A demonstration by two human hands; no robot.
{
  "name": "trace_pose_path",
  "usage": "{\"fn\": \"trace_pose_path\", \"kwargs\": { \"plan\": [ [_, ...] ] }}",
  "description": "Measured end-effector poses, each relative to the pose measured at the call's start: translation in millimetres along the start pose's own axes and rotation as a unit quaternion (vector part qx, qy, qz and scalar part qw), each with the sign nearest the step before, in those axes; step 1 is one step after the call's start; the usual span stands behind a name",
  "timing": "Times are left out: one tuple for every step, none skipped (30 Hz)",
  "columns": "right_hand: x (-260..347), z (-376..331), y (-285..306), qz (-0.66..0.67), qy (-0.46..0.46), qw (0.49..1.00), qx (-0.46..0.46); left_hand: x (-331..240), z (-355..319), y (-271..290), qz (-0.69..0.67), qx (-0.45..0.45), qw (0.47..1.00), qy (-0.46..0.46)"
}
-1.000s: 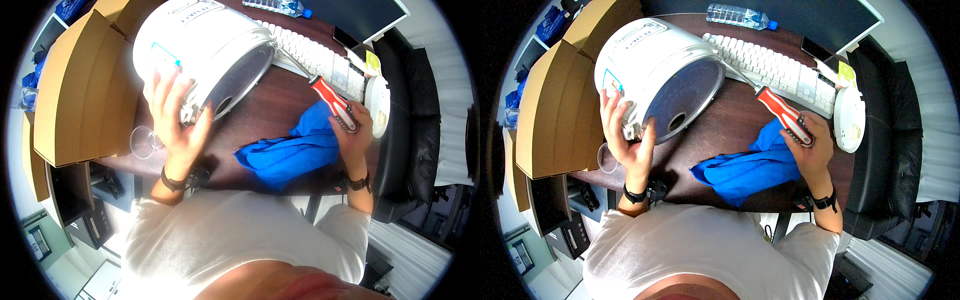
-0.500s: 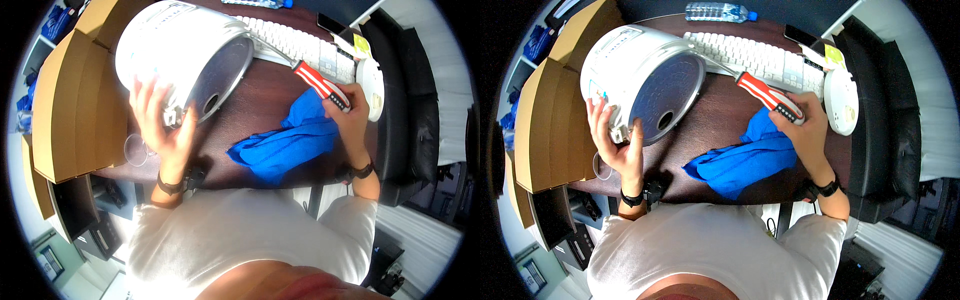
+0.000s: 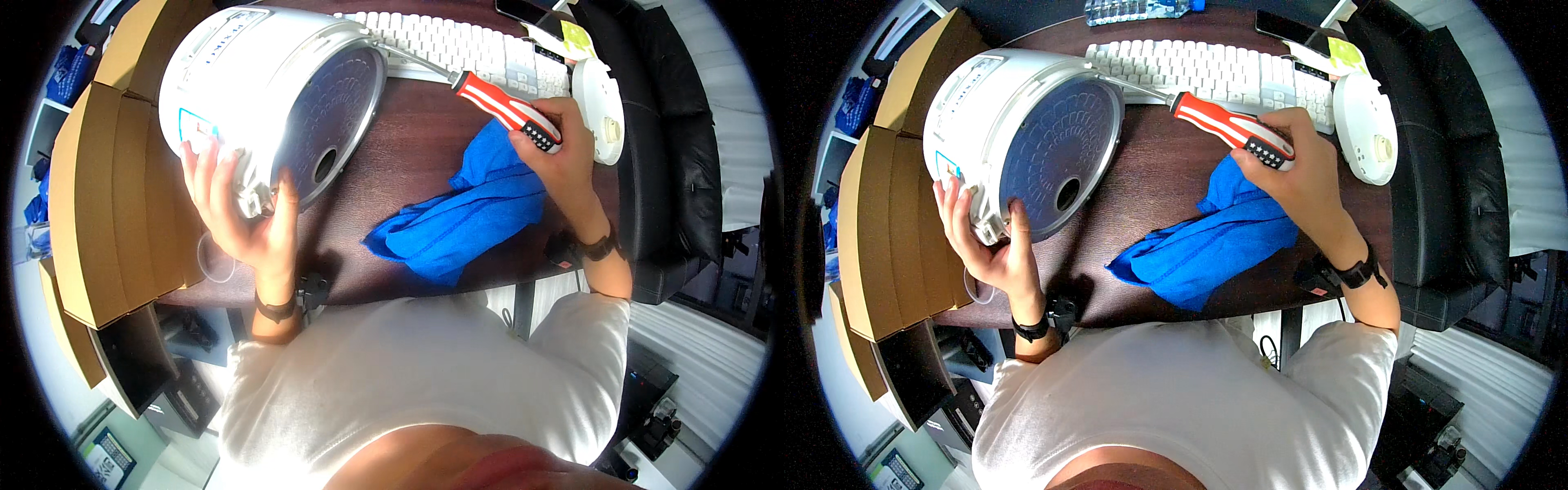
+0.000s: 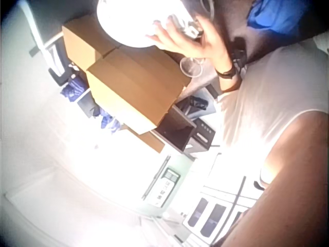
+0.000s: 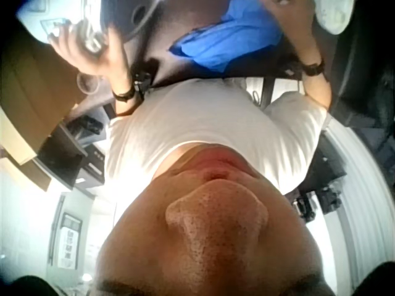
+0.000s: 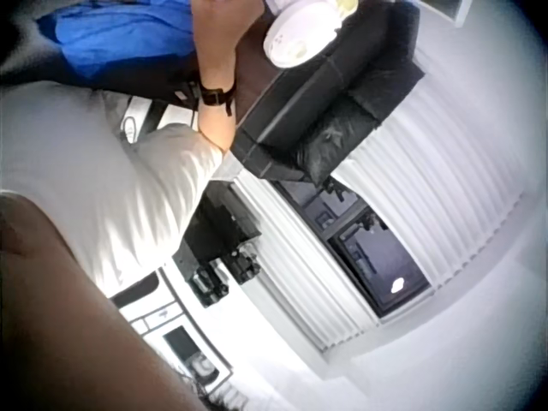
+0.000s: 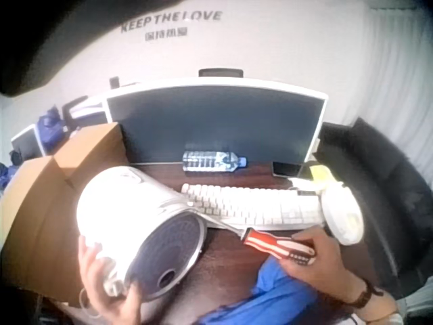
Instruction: The person uses a screwdriver to remove screws from a white appliance on a desk, then wipes the surface with a blue cloth. The person handles the appliance and cloth throughout the clip.
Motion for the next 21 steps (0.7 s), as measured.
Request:
{"fn": "trace_pose_path", "kwargs": {
  "plan": [
    [-0.2,1.3,0.5,-0.009,0.003,1.000,0.002,0.4,-0.1,0.3,0.003,0.004,1.000,-0.001],
    [0.1,2.1,1.1,-0.016,0.003,1.000,0.003,0.4,-0.2,0.7,0.006,0.007,1.000,-0.002],
    [1.0,2.1,1.9,-0.024,0.004,1.000,0.003,0.4,-0.2,0.9,0.009,0.011,1.000,-0.002],
    [2.2,2.4,2.8,-0.031,0.005,0.999,0.004,0.4,0.7,1.0,0.008,0.010,1.000,-0.006],
    [2.9,2.4,3.4,-0.018,-0.007,1.000,0.011,1.0,1.6,0.8,0.007,0.011,1.000,-0.007],
    [3.5,2.1,4.0,-0.006,-0.019,1.000,0.019,1.7,2.4,0.4,0.005,0.011,1.000,-0.009],
    [4.2,1.5,3.3,0.007,-0.032,0.999,0.027,1.8,2.1,0.6,0.005,0.013,1.000,-0.009],
    [4.8,1.0,1.6,0.028,-0.041,0.998,0.033,1.1,1.4,0.7,0.009,0.008,1.000,-0.002],
    [5.1,0.4,-0.6,0.049,-0.050,0.997,0.039,1.1,1.3,1.3,0.008,0.008,1.000,-0.001],
    [5.2,-0.2,-1.7,0.069,-0.060,0.995,0.042,1.4,1.7,1.2,0.005,0.007,1.000,-0.002],
    [5.3,0.5,-1.2,0.074,-0.068,0.994,0.046,1.6,2.0,1.3,0.003,0.006,1.000,-0.003],
    [5.6,1.6,0.3,0.079,-0.075,0.993,0.050,1.6,2.3,1.4,0.004,0.009,1.000,-0.003],
    [5.9,2.8,1.1,0.084,-0.082,0.992,0.054,1.5,3.1,1.6,0.006,0.012,1.000,-0.003],
    [5.5,3.0,0.5,0.104,-0.094,0.988,0.057,1.6,3.9,1.9,0.008,0.015,1.000,-0.003],
    [5.0,2.9,-0.4,0.123,-0.105,0.985,0.060,1.9,3.9,2.0,0.008,0.015,1.000,-0.003],
    [4.5,2.8,-0.6,0.142,-0.117,0.981,0.063,2.3,3.4,1.2,0.008,0.014,1.000,-0.004],
    [4.7,3.0,-0.1,0.154,-0.139,0.976,0.068,2.5,3.4,0.6,0.007,0.013,1.000,-0.005],
    [5.3,3.4,0.8,0.165,-0.161,0.970,0.073,2.4,4.1,0.1,0.007,0.014,1.000,-0.005],
    [5.6,3.3,0.9,0.176,-0.183,0.964,0.080,2.1,4.1,0.3,0.008,0.015,1.000,-0.005],
    [3.6,4.0,1.2,0.199,-0.204,0.954,0.096,1.7,4.2,0.4,0.009,0.016,1.000,-0.005],
    [0.2,5.8,2.2,0.221,-0.224,0.942,0.112,1.6,4.0,0.0,0.008,0.014,1.000,-0.005]
  ]
}}
Point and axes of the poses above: each hand's wrist, its own z-axis towards the middle knuckle, its own y-axis out of the back of the hand, x = y × z, the point moved 1 cm from there along z, towards the middle knuckle, and after that the axes turned 7 degrees about -y, right-handed, at the moved point
